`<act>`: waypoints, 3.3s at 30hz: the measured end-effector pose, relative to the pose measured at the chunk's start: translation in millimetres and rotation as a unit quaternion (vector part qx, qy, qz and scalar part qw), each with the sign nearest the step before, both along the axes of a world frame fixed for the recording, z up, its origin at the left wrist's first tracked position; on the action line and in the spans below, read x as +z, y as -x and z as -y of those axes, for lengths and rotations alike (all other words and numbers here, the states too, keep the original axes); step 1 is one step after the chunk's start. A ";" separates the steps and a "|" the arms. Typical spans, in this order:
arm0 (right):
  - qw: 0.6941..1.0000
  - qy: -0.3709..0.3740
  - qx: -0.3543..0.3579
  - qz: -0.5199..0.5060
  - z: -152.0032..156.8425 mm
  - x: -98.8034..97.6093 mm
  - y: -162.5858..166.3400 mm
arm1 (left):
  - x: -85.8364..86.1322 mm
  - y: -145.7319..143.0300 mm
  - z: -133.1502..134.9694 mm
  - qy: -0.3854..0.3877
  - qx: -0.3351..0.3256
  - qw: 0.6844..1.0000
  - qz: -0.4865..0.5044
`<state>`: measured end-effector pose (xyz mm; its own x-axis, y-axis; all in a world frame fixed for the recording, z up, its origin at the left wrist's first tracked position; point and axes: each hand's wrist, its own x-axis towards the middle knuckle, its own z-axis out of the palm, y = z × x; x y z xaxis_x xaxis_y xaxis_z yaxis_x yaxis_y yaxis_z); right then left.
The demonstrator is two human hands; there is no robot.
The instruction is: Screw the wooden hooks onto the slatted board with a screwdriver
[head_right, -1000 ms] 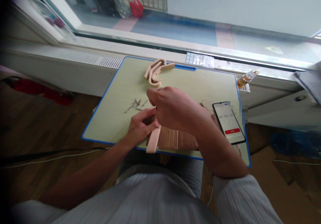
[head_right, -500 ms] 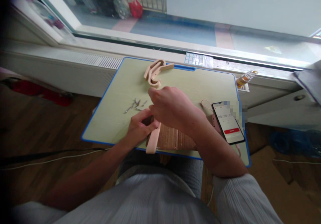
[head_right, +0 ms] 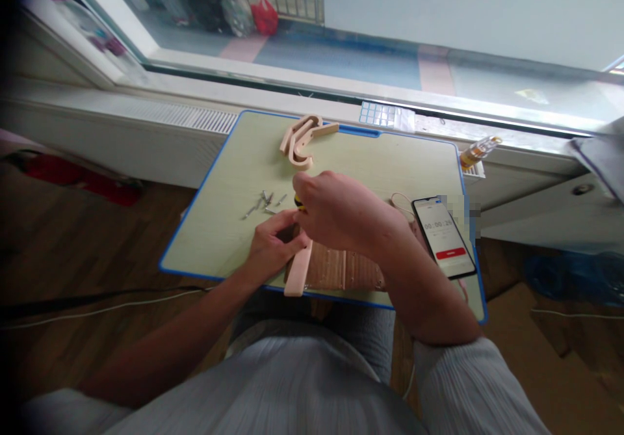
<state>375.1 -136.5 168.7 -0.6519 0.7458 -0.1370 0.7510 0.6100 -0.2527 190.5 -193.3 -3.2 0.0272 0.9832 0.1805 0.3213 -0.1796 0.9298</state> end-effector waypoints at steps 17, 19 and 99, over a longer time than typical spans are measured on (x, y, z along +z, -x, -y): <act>0.997 0.013 0.059 -0.042 -1.8 5.7 -10.5 | -0.1 0.2 -0.5 0.000 -0.004 1.000 0.014; 0.998 0.011 0.054 -0.037 -1.4 7.1 -9.9 | -1.0 0.3 -0.8 -0.004 -0.005 1.000 0.017; 0.999 0.007 -0.010 0.036 6.6 8.6 2.9 | 7.4 1.1 -0.8 0.008 -0.014 1.000 0.018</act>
